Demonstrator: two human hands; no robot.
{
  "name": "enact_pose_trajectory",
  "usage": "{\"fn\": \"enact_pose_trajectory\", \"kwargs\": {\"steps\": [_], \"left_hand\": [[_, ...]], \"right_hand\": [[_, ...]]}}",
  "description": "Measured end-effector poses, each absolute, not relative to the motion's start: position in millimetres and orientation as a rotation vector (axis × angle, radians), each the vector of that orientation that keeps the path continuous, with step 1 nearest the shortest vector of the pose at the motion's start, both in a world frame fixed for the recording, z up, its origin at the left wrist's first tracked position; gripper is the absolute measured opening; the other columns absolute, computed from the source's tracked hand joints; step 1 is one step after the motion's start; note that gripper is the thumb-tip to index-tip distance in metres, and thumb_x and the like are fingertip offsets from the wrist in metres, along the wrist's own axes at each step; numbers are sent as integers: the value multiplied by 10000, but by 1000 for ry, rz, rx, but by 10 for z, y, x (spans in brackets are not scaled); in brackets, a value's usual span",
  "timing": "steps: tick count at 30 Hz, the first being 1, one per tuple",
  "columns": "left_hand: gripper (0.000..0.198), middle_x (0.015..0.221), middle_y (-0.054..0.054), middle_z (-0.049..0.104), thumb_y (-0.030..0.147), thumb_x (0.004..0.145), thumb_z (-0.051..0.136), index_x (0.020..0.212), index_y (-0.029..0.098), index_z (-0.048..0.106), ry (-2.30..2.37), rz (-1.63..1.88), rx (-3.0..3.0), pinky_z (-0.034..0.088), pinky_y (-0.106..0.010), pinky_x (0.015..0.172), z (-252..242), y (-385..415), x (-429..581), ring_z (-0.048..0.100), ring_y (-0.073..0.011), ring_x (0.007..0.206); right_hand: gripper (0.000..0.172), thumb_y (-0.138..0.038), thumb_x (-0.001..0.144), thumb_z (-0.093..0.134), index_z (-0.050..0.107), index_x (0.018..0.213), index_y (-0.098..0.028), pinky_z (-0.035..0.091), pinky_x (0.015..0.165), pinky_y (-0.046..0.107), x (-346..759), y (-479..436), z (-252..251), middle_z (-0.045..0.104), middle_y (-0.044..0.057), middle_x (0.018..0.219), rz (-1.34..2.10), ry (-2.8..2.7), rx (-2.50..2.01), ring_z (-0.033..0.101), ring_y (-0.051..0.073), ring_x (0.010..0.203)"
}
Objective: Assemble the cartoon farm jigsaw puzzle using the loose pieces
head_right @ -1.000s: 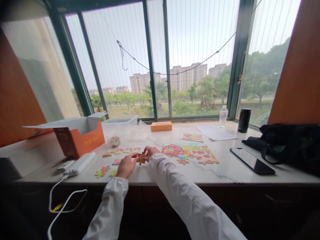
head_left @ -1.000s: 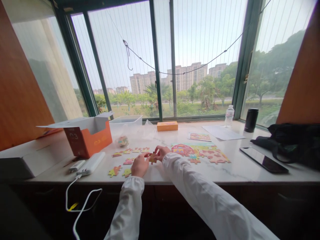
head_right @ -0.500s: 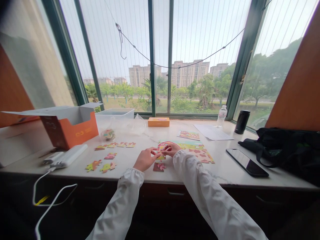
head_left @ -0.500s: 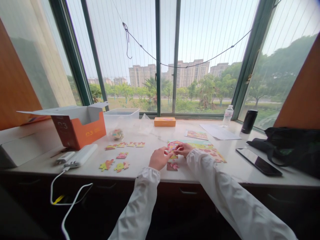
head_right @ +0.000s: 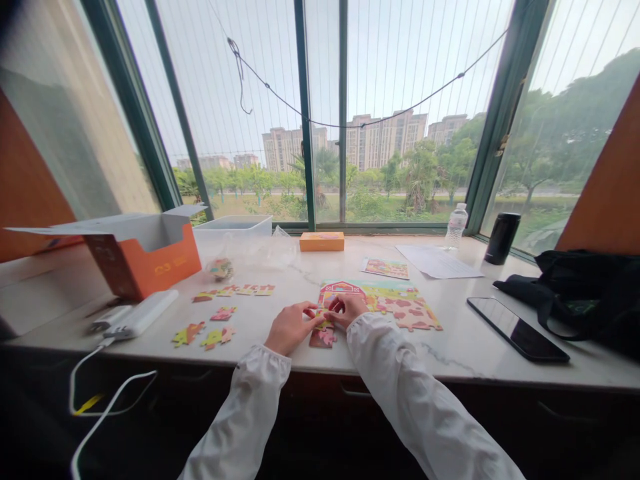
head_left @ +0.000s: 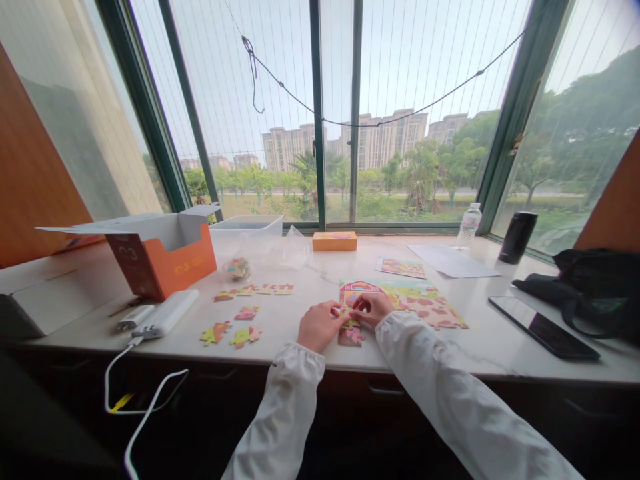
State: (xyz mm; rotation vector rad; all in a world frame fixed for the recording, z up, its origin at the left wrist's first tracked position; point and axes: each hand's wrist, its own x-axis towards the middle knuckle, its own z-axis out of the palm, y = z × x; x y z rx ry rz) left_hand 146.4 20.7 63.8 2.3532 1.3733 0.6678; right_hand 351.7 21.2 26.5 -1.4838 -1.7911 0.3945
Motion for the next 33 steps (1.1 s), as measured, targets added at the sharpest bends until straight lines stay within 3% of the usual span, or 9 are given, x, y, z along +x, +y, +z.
{"fn": "enact_pose_trajectory", "kwargs": {"steps": [6,12,20,29,33], "left_hand": [[502,1026,-20,682,617,702,688,1122,341,670,1366,672,2456,468,-273,764,646,0,1391,650,-210,919],[474,1109,-20,613,639,793,580,1197,397,632,1388,598,2566,467,-282,710,634,-17,1421,652,-192,837],[385,1231,-25,568,567,891,478,1183,370,632,1386,605,2697,478,-297,686,586,3,1445,655,-192,831],[443,1238,-26,564,586,935,342,1192,347,613,1459,555,2751,481,-296,674,595,-36,1484,651,-164,790],[389,1254,-10,556,555,936,385,1221,382,584,1433,579,2769,473,-284,674,583,-47,1482,651,-162,820]], "right_hand": [[322,-499,671,745,696,748,-190,429,568,254,3505,233,243,663,22,664,346,-1750,-1496,566,133,603],[225,-424,669,756,725,737,-212,437,615,268,3506,262,210,686,20,705,318,-1731,-1596,604,155,670],[216,-424,712,719,716,771,-216,456,634,269,3502,251,260,700,21,749,261,-1781,-1586,595,145,660],[119,-322,741,682,759,803,-256,462,666,270,3467,242,260,705,4,761,137,-1774,-1632,595,135,664],[114,-325,737,692,766,799,-267,470,663,263,3443,211,307,709,1,740,139,-1764,-1674,608,139,665]]}}
